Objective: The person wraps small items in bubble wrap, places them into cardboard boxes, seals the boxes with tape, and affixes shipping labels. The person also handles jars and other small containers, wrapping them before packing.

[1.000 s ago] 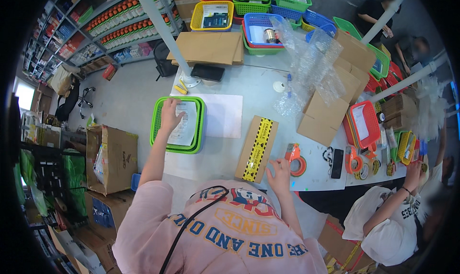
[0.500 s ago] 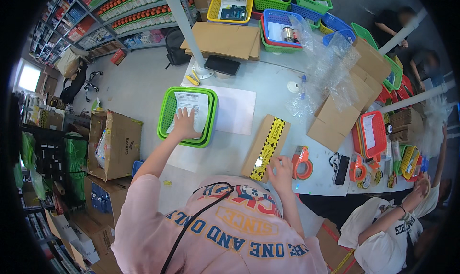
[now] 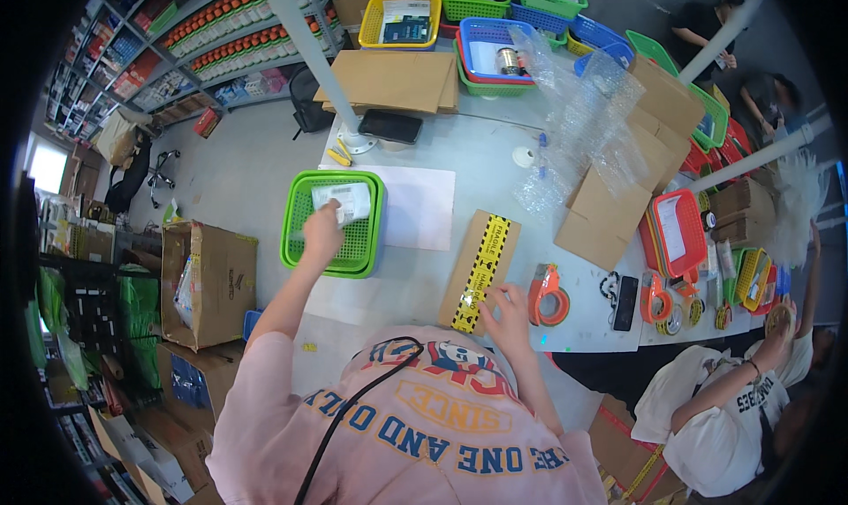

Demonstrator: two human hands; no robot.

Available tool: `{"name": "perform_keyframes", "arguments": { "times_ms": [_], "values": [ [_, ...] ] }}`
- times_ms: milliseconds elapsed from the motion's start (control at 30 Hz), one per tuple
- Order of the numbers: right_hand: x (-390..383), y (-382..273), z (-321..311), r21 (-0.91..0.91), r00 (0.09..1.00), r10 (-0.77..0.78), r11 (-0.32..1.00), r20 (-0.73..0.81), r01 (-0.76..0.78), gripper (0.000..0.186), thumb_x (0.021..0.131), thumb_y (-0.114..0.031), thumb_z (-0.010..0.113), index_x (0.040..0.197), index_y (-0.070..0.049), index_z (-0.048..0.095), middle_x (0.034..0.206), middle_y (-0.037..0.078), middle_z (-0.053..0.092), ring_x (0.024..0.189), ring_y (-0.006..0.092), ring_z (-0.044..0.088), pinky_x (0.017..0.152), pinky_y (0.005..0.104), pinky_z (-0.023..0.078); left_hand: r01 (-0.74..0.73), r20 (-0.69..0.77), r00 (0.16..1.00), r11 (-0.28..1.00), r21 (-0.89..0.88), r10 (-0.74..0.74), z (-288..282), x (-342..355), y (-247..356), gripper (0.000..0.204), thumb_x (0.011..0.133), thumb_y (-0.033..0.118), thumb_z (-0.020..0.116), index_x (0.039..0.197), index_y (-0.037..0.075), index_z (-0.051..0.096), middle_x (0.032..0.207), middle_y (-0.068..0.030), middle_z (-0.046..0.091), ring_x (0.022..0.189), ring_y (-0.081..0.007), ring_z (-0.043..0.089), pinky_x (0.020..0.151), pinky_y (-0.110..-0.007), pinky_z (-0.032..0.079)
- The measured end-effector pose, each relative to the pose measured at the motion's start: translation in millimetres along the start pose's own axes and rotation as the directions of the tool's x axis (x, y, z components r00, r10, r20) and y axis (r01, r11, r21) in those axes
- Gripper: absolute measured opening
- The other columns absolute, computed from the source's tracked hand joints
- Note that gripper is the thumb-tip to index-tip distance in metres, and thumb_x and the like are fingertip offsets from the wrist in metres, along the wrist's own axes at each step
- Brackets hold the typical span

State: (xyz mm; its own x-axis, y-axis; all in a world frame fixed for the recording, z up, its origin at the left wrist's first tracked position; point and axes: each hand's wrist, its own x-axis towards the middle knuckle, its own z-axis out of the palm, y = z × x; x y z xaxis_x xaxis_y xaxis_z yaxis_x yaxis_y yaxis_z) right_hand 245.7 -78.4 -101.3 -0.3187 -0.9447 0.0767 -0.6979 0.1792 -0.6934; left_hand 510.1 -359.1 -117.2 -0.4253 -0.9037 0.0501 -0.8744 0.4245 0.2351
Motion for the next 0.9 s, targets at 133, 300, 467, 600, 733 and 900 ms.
{"name": "perform_keyframes", "arguments": {
  "times_ms": [133, 300, 467, 600, 733, 900],
  "values": [
    [31.5, -44.8, -3.0, 0.875, 0.966, 0.100, 0.409, 0.237, -0.257, 0.033, 0.092, -0.024, 0.056, 0.115, -0.001, 0.059, 0.117, 0.010, 0.057, 0.098, 0.0225, 0.059, 0.084, 0.0344, 0.047, -0.166, -0.169, 0.978, 0.954, -0.250, 0.126, -62.2, -27.2, 75.2, 0.024, 0.066, -0.002, 0.060, 0.087, 0.007, 0.052, 0.073, -0.0115, 0.061, 0.069, -0.0310, 0.062, 0.060, -0.043, 0.048],
    [62.9, -74.6, 1.8, 0.890, 0.937, 0.098, 0.293, 0.336, -0.350, 0.039, 0.095, -0.025, 0.051, 0.125, -0.002, 0.053, 0.111, 0.005, 0.060, 0.097, 0.0119, 0.058, 0.082, 0.0260, 0.048, -0.385, -0.079, 0.915, 0.797, -0.465, 0.396, -56.7, -71.3, 168.8, 0.020, 0.067, 0.005, 0.067, 0.086, 0.007, 0.058, 0.084, -0.0107, 0.065, 0.079, -0.0283, 0.064, 0.065, -0.037, 0.050],
    [42.5, -39.9, -39.9, 0.752, 0.954, 0.258, 0.596, 0.151, -0.280, 0.033, 0.085, 0.001, 0.054, 0.117, 0.000, 0.058, 0.110, 0.006, 0.061, 0.094, 0.0097, 0.058, 0.080, 0.0223, 0.047, -0.502, -0.340, 0.864, 0.681, -0.533, 0.371, -76.3, -66.9, 185.0, 0.035, 0.071, 0.010, 0.070, 0.103, 0.005, 0.056, 0.100, -0.0116, 0.064, 0.091, -0.0292, 0.063, 0.078, -0.034, 0.050],
    [23.0, -37.7, -84.4, 0.820, 0.974, 0.185, 0.533, 0.128, -0.209, 0.037, 0.079, 0.014, 0.054, 0.114, 0.002, 0.059, 0.110, 0.009, 0.061, 0.097, 0.0131, 0.059, 0.083, 0.0246, 0.049, -0.167, -0.030, 0.961, 0.493, -0.854, 0.275, -53.9, -51.5, 166.6, 0.044, 0.077, 0.004, 0.068, 0.114, 0.004, 0.046, 0.101, -0.0115, 0.063, 0.094, -0.0235, 0.062, 0.081, -0.030, 0.049],
    [7.8, -36.1, -109.7, 0.830, 0.970, 0.204, 0.514, 0.129, -0.218, 0.037, 0.078, 0.013, 0.058, 0.113, 0.003, 0.058, 0.110, 0.011, 0.061, 0.099, 0.0155, 0.060, 0.084, 0.0268, 0.050, 0.265, 0.288, 0.848, 0.116, -0.957, 0.445, -53.8, -50.2, 176.2, 0.050, 0.081, -0.006, 0.063, 0.122, 0.005, 0.036, 0.098, -0.0125, 0.063, 0.087, -0.0157, 0.063, 0.075, -0.024, 0.051],
    [-13.4, -38.9, -123.2, 0.854, 0.961, 0.272, 0.487, 0.052, -0.184, 0.042, 0.075, 0.012, 0.064, 0.115, 0.004, 0.057, 0.109, 0.011, 0.061, 0.099, 0.0149, 0.059, 0.085, 0.0278, 0.050, 0.221, 0.241, 0.864, 0.098, -0.970, 0.442, -67.9, -54.5, 199.8, 0.044, 0.078, -0.009, 0.065, 0.117, 0.001, 0.048, 0.087, -0.0090, 0.064, 0.077, -0.0124, 0.064, 0.069, -0.021, 0.051]
  ]
}}
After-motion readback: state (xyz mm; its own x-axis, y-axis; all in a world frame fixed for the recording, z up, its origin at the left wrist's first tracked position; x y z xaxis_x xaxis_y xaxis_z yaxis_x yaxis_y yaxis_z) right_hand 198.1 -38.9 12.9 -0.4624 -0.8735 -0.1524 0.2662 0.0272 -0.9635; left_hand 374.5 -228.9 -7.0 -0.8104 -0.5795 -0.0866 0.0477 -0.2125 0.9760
